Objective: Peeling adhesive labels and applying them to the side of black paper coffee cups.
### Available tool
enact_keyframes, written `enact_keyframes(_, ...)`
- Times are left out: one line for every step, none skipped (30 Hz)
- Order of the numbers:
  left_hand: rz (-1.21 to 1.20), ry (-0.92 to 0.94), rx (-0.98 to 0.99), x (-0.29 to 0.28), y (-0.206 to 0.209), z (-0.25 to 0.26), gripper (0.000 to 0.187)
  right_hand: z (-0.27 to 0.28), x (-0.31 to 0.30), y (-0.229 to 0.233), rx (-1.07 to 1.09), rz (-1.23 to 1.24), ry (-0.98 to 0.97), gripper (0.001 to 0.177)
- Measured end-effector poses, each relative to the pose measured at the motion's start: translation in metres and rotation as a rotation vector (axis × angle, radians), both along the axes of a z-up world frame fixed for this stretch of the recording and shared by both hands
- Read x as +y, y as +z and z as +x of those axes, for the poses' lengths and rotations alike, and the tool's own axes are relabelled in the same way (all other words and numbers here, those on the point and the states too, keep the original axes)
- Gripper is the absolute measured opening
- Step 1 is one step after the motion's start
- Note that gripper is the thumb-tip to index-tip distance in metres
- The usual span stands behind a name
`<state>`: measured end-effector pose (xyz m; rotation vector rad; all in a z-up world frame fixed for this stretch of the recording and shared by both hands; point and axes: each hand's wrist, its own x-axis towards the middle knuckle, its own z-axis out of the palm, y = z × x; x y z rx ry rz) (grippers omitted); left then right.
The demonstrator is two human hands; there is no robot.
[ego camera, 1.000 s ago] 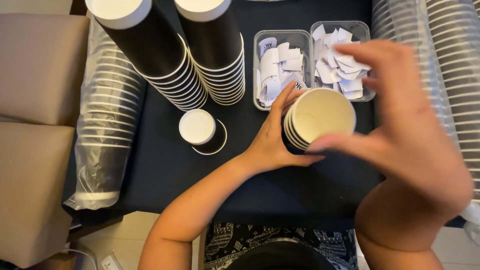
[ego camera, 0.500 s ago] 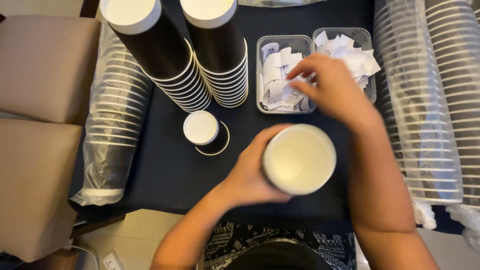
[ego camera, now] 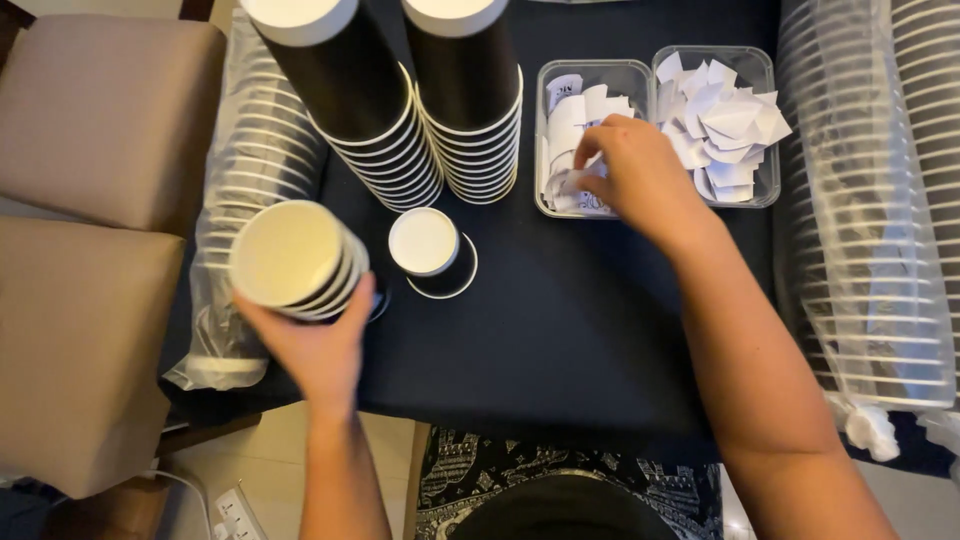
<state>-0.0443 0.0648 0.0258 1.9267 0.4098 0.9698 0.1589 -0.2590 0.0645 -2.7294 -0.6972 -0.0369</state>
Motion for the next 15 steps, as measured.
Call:
enact_keyframes(-0.044,-0.055,-0.032,-0.003,-0.004,0.010,0.127,0.000,-0.001,0.006,0.041,0.068,-0.017,0.016)
enact_keyframes(-0.044,-0.056,-0.033,-0.010,-0.005,0.016,0.127,-0.003,-0.003,0.015,0.039,0.068,-0.018,0.016)
enact_keyframes(-0.046,-0.088,-0.042,-0.017,-0.007,0.021,0.127,-0.005,-0.006,0.024,0.071,0.071,-0.035,0.014)
enact_keyframes(-0.049,-0.118,-0.050,-0.024,-0.009,0.026,0.126,-0.008,-0.009,0.032,0.104,0.074,-0.050,0.013)
enact_keyframes(-0.049,-0.117,-0.050,-0.030,-0.007,0.029,0.126,-0.012,-0.010,0.039,0.103,0.074,-0.049,0.013)
enact_keyframes(-0.059,-0.144,-0.043,-0.036,-0.004,0.033,0.125,-0.015,-0.011,0.045,0.129,0.117,-0.069,0.012)
enact_keyframes(-0.068,-0.172,-0.036,-0.042,-0.001,0.037,0.123,-0.018,-0.013,0.052,0.155,0.160,-0.090,0.011)
enact_keyframes(-0.069,-0.173,-0.038,-0.044,0.000,0.038,0.123,-0.025,-0.014,0.064,0.154,0.160,-0.091,0.011)
enact_keyframes(-0.079,-0.211,-0.017,-0.046,0.002,0.040,0.122,-0.032,-0.014,0.076,0.202,0.235,-0.093,0.010)
enact_keyframes(-0.089,-0.249,0.004,-0.049,0.004,0.042,0.121,-0.038,-0.014,0.088,0.250,0.310,-0.095,0.009)
enact_keyframes(-0.090,-0.250,0.001,-0.049,0.008,0.037,0.121,-0.042,-0.016,0.093,0.248,0.310,-0.095,0.009)
enact_keyframes(-0.047,-0.283,-0.095,-0.049,0.011,0.034,0.127,-0.044,-0.019,0.098,0.274,0.341,-0.086,0.008)
enact_keyframes(-0.005,-0.315,-0.191,-0.049,0.013,0.031,0.134,-0.047,-0.022,0.103,0.299,0.374,-0.076,0.010)
enact_keyframes(-0.005,-0.317,-0.194,-0.054,0.020,0.025,0.134,-0.048,-0.026,0.105,0.297,0.373,-0.077,0.010)
enact_keyframes(0.111,-0.219,-0.354,-0.058,0.027,0.020,0.108,-0.049,-0.031,0.107,0.226,0.401,-0.035,0.009)
